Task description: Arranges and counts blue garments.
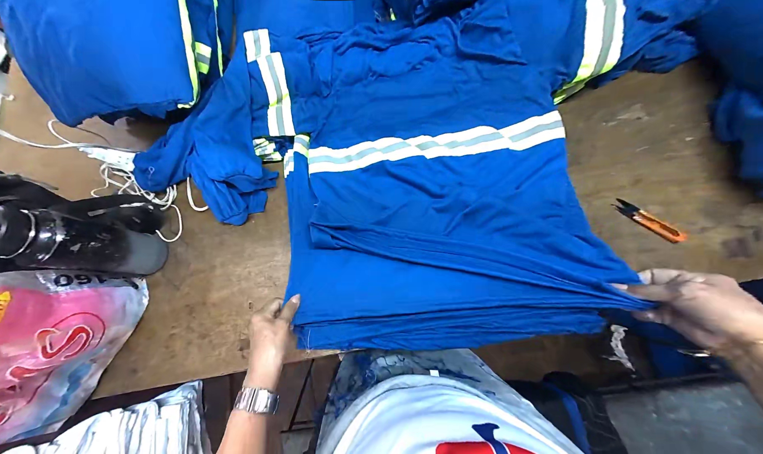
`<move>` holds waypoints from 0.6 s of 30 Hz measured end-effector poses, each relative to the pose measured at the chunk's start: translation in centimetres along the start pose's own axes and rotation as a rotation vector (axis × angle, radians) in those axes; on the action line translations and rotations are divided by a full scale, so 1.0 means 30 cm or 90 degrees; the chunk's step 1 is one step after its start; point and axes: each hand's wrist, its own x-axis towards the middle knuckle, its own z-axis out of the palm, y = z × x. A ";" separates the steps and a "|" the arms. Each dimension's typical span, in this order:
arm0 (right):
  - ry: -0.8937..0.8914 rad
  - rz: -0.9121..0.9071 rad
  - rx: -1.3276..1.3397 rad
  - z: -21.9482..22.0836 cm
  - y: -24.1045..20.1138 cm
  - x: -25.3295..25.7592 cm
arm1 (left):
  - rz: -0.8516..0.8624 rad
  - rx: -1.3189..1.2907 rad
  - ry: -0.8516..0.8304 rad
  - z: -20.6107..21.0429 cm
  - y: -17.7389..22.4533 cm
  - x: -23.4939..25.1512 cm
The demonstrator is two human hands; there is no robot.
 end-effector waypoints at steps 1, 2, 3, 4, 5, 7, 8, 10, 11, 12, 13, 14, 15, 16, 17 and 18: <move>0.007 -0.003 -0.010 0.000 -0.002 0.000 | 0.009 0.002 0.026 -0.005 0.002 -0.009; 0.012 -0.009 -0.020 0.000 -0.007 -0.002 | 0.021 -0.033 0.038 -0.008 0.018 -0.023; 0.014 -0.021 -0.026 0.002 -0.012 -0.004 | 0.032 -0.100 0.039 -0.009 0.041 -0.037; 0.017 -0.041 -0.028 0.003 -0.018 -0.006 | 0.036 -0.181 0.017 -0.012 0.068 -0.047; 0.013 -0.063 -0.031 -0.001 -0.022 -0.006 | 0.035 -0.261 -0.026 -0.019 0.095 -0.055; -0.011 -0.103 -0.021 -0.024 -0.028 -0.006 | 0.038 -0.330 -0.066 -0.026 0.136 -0.067; -0.020 -0.114 -0.013 -0.038 -0.026 -0.002 | 0.042 -0.279 -0.046 -0.030 0.139 -0.066; -0.009 -0.104 -0.011 -0.051 -0.014 0.001 | 0.036 -0.099 -0.006 -0.051 0.100 -0.046; 0.001 -0.093 -0.023 -0.043 -0.006 0.003 | 0.026 -0.017 0.003 -0.054 0.060 -0.028; 0.006 -0.083 -0.046 -0.027 0.000 0.002 | 0.018 0.054 -0.003 -0.054 0.012 -0.007; 0.009 -0.073 -0.077 -0.007 0.007 0.001 | 0.022 0.131 -0.010 -0.050 -0.029 0.016; 0.015 -0.066 -0.108 0.011 0.019 0.003 | 0.039 0.208 -0.011 -0.048 -0.049 0.031; 0.023 -0.066 -0.126 0.023 0.030 0.004 | 0.062 0.268 0.000 -0.049 -0.035 0.036; 0.029 -0.065 -0.136 0.030 0.034 0.004 | 0.091 0.304 0.019 -0.054 0.004 0.033; 0.031 -0.067 -0.141 0.034 0.035 0.005 | 0.131 0.314 0.048 -0.060 0.052 0.033; 0.027 -0.069 -0.143 0.038 0.033 0.005 | 0.187 0.301 0.081 -0.065 0.104 0.040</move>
